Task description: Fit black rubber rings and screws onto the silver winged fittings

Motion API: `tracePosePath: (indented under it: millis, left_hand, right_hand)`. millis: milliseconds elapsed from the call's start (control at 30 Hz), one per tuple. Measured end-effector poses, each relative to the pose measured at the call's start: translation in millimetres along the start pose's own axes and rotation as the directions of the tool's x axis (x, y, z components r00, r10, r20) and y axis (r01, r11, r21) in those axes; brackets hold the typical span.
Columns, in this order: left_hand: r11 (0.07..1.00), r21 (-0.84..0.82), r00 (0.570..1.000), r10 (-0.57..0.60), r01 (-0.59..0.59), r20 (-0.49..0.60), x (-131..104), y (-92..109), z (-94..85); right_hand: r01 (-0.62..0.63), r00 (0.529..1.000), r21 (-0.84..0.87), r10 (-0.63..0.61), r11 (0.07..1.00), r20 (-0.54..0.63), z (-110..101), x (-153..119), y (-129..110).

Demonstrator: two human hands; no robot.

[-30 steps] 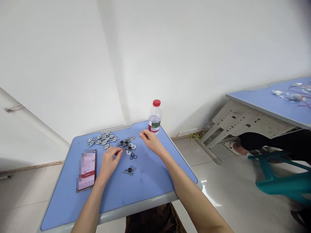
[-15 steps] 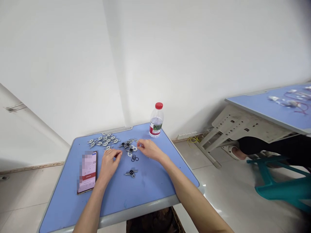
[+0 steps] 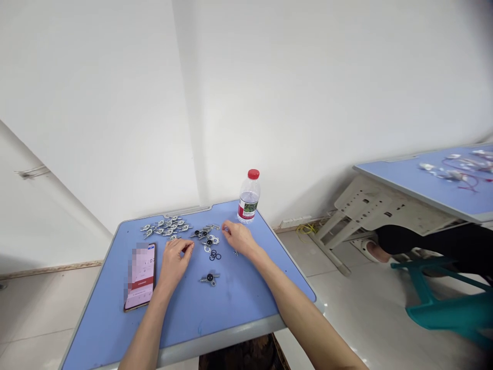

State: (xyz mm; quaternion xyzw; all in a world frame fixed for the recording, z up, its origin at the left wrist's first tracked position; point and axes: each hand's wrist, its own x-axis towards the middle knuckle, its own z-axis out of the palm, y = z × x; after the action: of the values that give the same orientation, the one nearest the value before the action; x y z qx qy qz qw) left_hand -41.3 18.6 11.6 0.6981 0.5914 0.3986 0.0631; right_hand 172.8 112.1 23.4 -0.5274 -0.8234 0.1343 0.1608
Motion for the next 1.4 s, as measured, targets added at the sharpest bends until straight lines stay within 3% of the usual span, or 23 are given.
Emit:
tracePosePath:
  millis: [167,400,567,667,767,867,967,1067,1133,1233,1400]
  left_hand:
    - [1.000,0.012,1.000,0.007,-0.007,-0.011,1,-1,1.2]
    - [1.000,0.027,1.000,-0.004,0.004,-0.017,2,-5,2.0]
    - [0.999,-0.028,1.000,-0.029,0.029,-0.004,2,-7,1.8]
    - [0.977,-0.187,0.995,-0.092,0.098,0.043,3,-5,1.0]
    - [0.883,-0.409,0.965,-0.154,0.231,0.211,3,-1,0.7]
    - [0.736,-0.565,0.907,-0.163,0.374,0.389,4,4,1.4]
    - [0.606,-0.651,0.875,-0.173,0.457,0.453,4,8,2.7]
    - [0.525,-0.692,0.863,-0.208,0.496,0.461,4,7,3.7]
    - [0.484,-0.719,0.866,-0.237,0.499,0.441,4,6,4.2]
    - [0.466,-0.760,0.891,-0.272,0.453,0.364,5,4,4.4]
    - [0.596,-0.713,0.929,-0.235,0.369,0.285,3,5,5.3]
  right_hand:
    - [-0.015,0.998,-0.048,0.012,0.999,-0.056,7,10,-5]
    - [-0.019,1.000,-0.078,0.018,0.997,-0.018,17,20,-15]
    - [-0.057,0.996,-0.004,0.057,0.998,-0.068,5,15,-9]
    - [-0.016,0.996,0.093,0.024,0.996,-0.090,-4,5,-10]
    - [0.133,0.990,0.232,-0.119,0.964,-0.072,-6,-9,-21]
    - [0.380,0.921,0.538,-0.364,0.752,-0.140,-1,-22,-37]
    - [0.497,0.859,0.533,-0.473,0.685,-0.193,7,-29,-47]
    - [0.547,0.833,0.498,-0.498,0.673,-0.243,11,-29,-48]
    - [0.542,0.836,0.513,-0.491,0.665,-0.246,9,-29,-46]
    - [0.450,0.884,0.571,-0.435,0.687,-0.174,3,-28,-45]
    - [0.235,0.949,0.634,-0.315,0.737,0.015,-1,-27,-46]
